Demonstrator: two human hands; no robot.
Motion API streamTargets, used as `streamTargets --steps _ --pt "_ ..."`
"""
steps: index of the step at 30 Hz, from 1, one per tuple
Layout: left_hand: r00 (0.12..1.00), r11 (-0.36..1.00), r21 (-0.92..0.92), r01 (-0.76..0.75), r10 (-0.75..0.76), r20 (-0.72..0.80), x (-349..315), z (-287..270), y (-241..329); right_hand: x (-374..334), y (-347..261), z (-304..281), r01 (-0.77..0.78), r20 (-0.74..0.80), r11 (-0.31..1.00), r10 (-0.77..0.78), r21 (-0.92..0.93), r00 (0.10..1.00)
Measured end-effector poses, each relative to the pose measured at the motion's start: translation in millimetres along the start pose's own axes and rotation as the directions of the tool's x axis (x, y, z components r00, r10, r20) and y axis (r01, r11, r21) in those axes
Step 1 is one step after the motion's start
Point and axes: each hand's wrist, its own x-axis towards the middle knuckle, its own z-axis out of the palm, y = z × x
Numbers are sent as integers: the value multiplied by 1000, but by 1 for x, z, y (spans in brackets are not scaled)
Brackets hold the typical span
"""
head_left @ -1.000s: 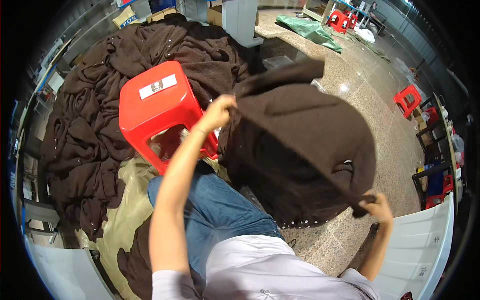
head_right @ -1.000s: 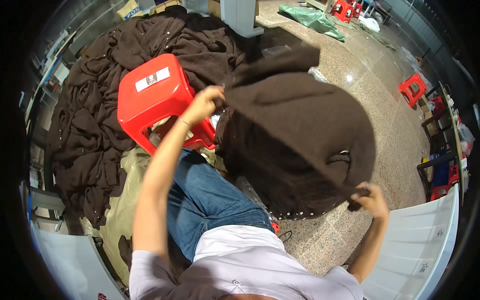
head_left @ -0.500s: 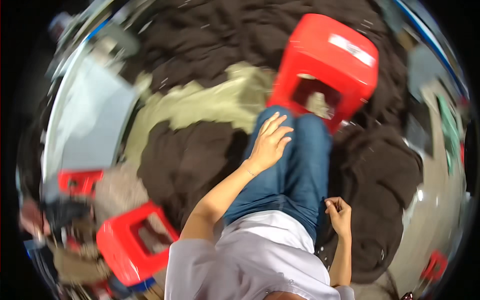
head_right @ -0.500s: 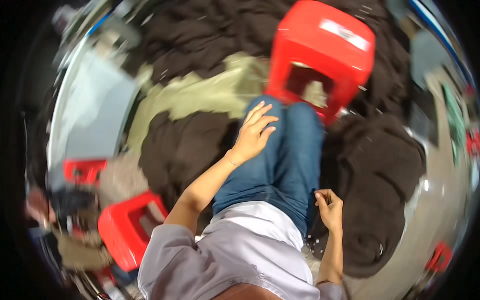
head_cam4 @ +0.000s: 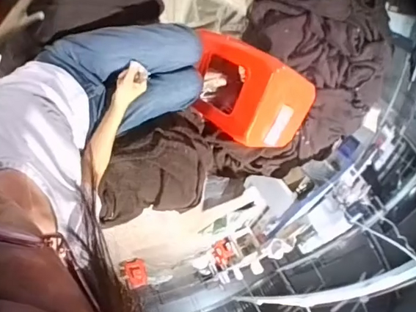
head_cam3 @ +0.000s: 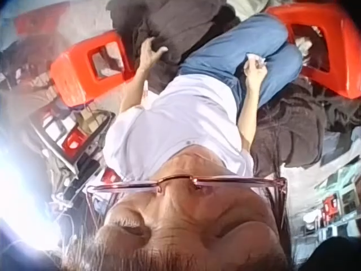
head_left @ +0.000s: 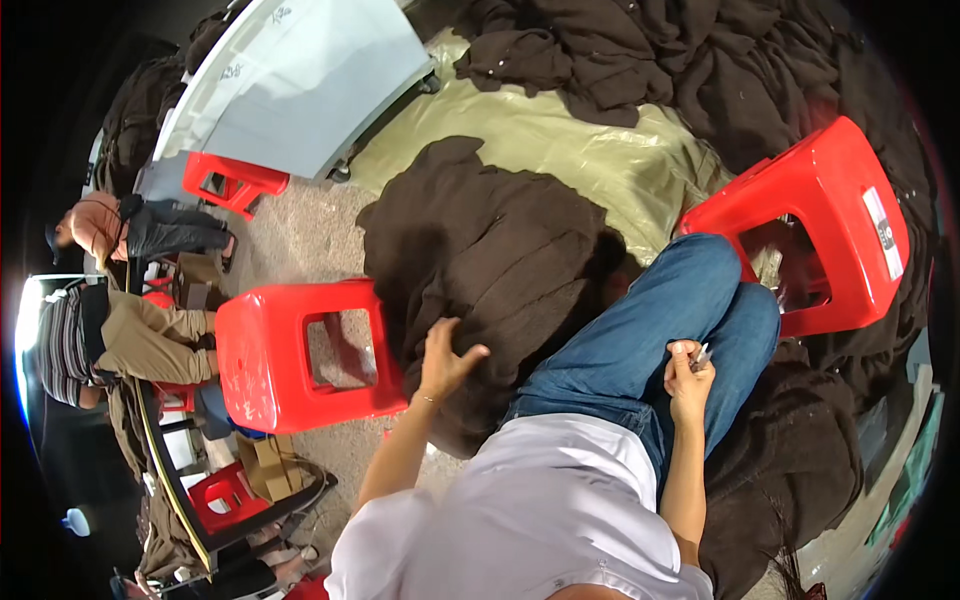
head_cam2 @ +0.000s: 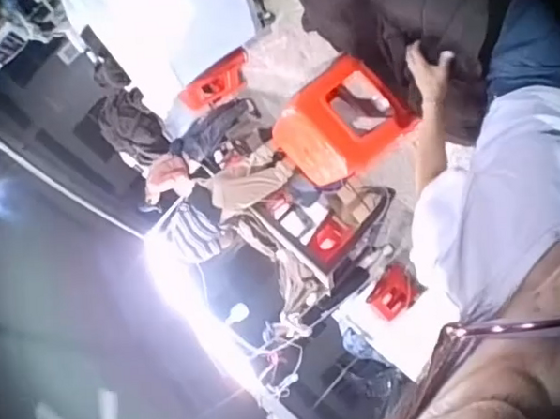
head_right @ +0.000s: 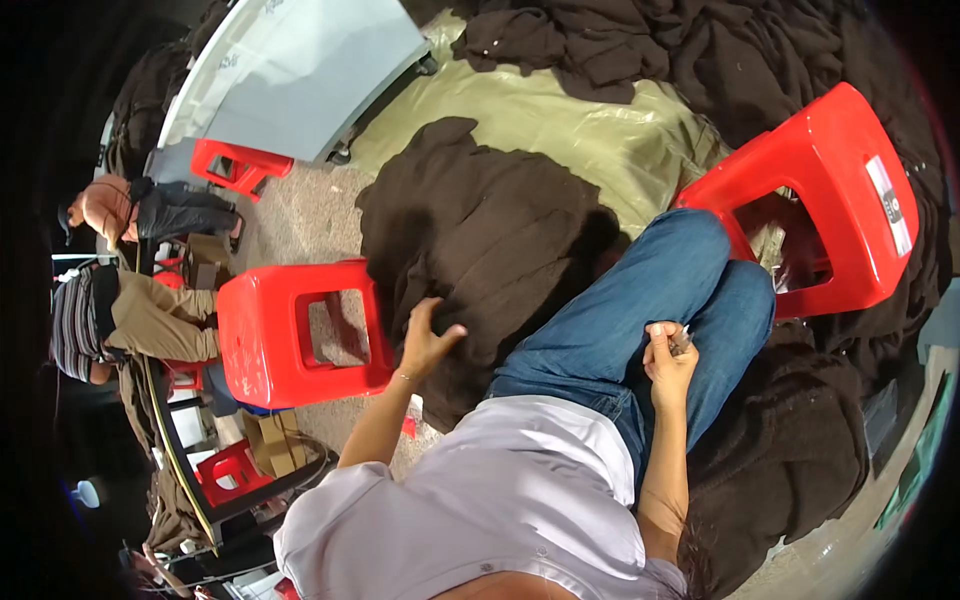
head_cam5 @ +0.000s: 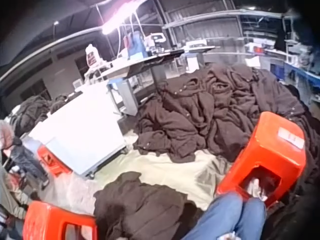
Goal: Fastening buttons on fabric pieces in a sewing factory.
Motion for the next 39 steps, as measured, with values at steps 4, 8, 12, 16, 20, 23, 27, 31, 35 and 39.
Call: streamTargets --steps 4,8,12,16,20,23,27,31,35,39 --pt "998 994 94 60 -60 -11 9 18 22 2 2 5 25 -30 999 -26 -46 999" --pt "962 920 -341 -190 105 -252 110 -15 66 2 5 4 33 -9 997 -34 -73 999" --pt "905 872 -306 -382 286 -315 191 -41 122 3 9 0 49 -31 993 -53 -112 998" --pt "961 928 -276 -252 207 -181 211 -12 93 0 9 4 57 -48 991 -63 -119 997" --pt "946 959 -75 -272 252 -204 151 0 36 -2 8 3 56 -36 990 -61 -126 998" --pt "979 997 23 -72 75 -192 88 -8 6 1 8 1 49 -53 993 -55 -105 997" --pt "959 959 39 282 -282 -14 16 -19 -42 3 6 5 46 -33 994 -50 -102 998" --pt "956 975 151 163 -194 220 9 -28 -24 4 6 4 64 -2 995 -64 -77 998" --pt "996 801 -592 86 -87 27 60 -12 55 5 9 3 80 -20 992 -82 -95 996" --pt "956 533 -823 199 77 281 79 -11 165 2 8 2 92 -14 990 -94 -103 996"
